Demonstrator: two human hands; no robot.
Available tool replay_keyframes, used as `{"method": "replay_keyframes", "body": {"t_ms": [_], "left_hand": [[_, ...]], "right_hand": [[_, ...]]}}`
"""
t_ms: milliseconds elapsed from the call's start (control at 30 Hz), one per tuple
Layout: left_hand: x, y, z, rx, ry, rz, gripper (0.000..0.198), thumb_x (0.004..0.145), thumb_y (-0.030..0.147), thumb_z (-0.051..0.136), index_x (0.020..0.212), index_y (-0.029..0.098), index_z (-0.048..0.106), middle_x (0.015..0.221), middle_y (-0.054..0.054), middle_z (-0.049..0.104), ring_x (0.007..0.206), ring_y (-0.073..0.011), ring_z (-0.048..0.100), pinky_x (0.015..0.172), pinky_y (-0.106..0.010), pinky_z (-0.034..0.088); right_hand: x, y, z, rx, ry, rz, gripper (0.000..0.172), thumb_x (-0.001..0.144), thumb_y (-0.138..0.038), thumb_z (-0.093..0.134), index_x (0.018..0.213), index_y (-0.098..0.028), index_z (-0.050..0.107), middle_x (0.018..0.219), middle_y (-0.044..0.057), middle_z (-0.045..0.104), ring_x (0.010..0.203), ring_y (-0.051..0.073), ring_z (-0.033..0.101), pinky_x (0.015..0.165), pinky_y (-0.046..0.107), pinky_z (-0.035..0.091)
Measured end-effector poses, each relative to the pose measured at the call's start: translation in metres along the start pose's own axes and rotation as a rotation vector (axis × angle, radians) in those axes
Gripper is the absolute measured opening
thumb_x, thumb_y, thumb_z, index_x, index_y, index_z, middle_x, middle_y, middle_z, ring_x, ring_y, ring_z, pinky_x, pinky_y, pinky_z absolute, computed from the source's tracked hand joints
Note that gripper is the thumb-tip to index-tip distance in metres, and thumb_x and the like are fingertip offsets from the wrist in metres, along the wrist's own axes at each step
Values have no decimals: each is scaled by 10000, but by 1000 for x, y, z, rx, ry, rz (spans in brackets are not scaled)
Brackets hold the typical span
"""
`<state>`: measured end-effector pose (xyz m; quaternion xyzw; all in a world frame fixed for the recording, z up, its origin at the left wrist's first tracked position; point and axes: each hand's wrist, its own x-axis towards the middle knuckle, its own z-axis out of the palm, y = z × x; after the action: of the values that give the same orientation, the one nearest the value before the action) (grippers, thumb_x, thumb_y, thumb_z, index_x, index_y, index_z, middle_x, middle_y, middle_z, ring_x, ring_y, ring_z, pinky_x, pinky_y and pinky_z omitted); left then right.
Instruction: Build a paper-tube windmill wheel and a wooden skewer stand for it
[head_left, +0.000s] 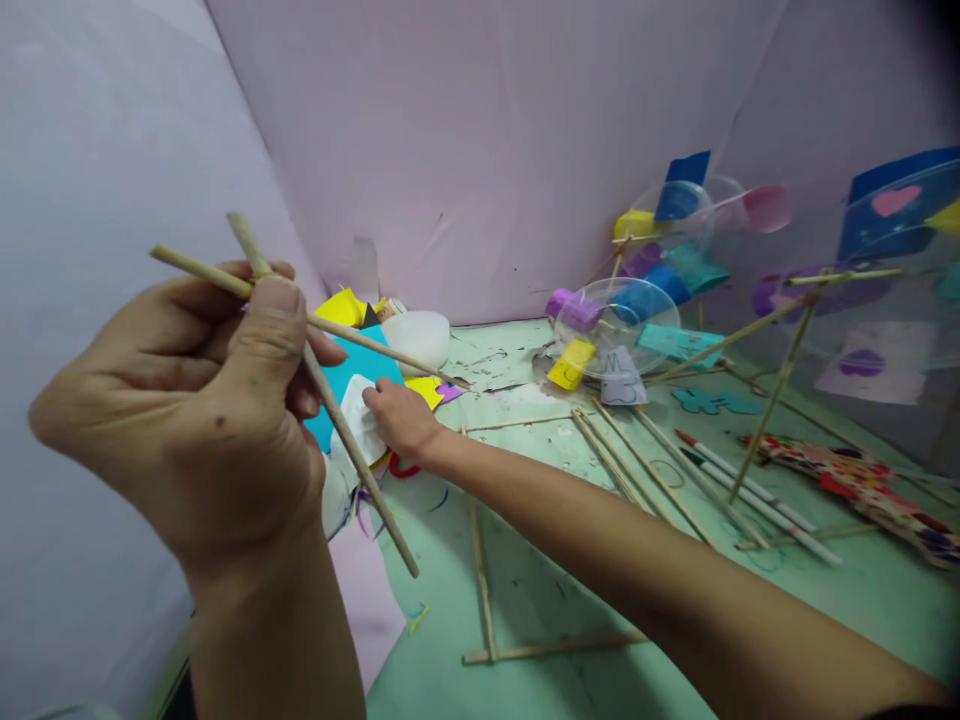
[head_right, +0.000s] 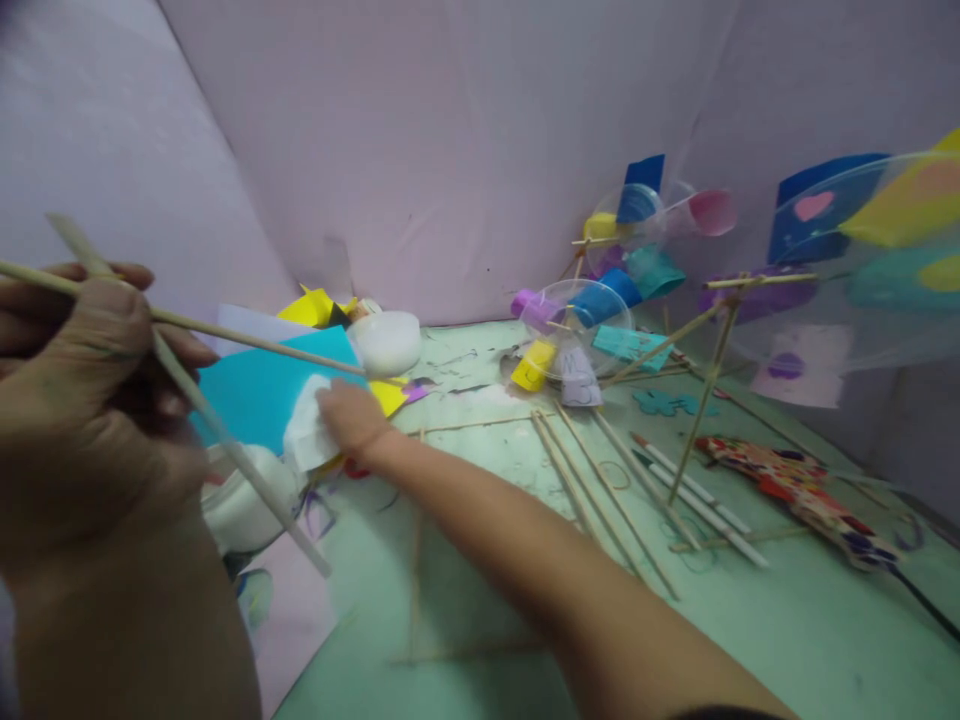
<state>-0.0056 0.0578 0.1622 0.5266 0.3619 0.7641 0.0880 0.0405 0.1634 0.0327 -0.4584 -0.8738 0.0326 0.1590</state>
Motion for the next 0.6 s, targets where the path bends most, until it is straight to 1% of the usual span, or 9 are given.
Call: {"method": "replay_keyframes", "body": {"t_ms": [67,133,200,300,333,367,433,500,600], "left_hand": [[-1,-2,2,14,69,20,50,642,194,689,671,163,662,438,64,490,374,-87,439,349,-259,278],[-2,-3,5,4,66,19,49,622,183,702,654,163,671,449,57,528,376,-90,461,350,-256,308],[-2,-3,6,-12,46,24,40,622,163,701,644,150,671,462,46,550,378,-91,471,345,-255,308],[-3,-1,8,-39,4,48,30,636,129,691,622,133,664,448,45,527,363,-81,450,336,-248,290],[-4,0,9,-34,-18,56,40,652,121,680,617,132,664,448,47,521,359,-70,432,335,-242,281],[-6,1,9,-23,-41,57,58,669,117,669,614,133,666,448,50,512,360,-59,415,336,-233,277],[-11,3,12,1,-96,35,76,688,119,665,615,142,673,456,53,509,372,-46,400,343,-217,283],[-21,4,15,29,-156,5,95,688,127,677,597,155,670,458,52,513,390,-46,416,362,-208,319],[-41,7,19,99,-241,-37,58,708,167,673,655,190,680,490,49,558,390,-56,438,364,-214,339]], "right_hand": [[2,2,7,-23,-25,-96,283,903,-134,332,1006,-101,594,1096,159,600,1016,246,545,849,361,415],[-1,3,10,-39,-73,-188,202,863,-141,430,896,-135,629,992,113,647,1014,252,539,927,402,366],[-11,4,6,-62,-70,-196,226,826,-147,482,1006,-146,618,962,103,660,1004,271,542,948,461,338],[-49,5,-19,-94,12,-71,478,784,-146,503,1260,-113,483,1090,158,619,991,290,556,851,438,408],[-66,6,-31,-86,-10,-48,484,753,-138,523,1236,-115,510,1097,162,617,967,281,571,800,397,432],[-84,8,-44,-55,-92,-43,411,724,-119,538,1131,-139,590,1041,138,644,900,253,598,724,339,447],[-120,15,-69,11,-194,98,234,713,-114,545,884,-182,689,860,80,692,765,213,624,606,277,424],[-147,26,-89,131,-96,234,188,772,-168,535,815,-194,716,776,60,706,700,183,620,595,261,412],[-161,45,-102,379,165,306,234,801,-255,582,992,-199,703,894,45,715,688,135,601,650,242,430]]}}
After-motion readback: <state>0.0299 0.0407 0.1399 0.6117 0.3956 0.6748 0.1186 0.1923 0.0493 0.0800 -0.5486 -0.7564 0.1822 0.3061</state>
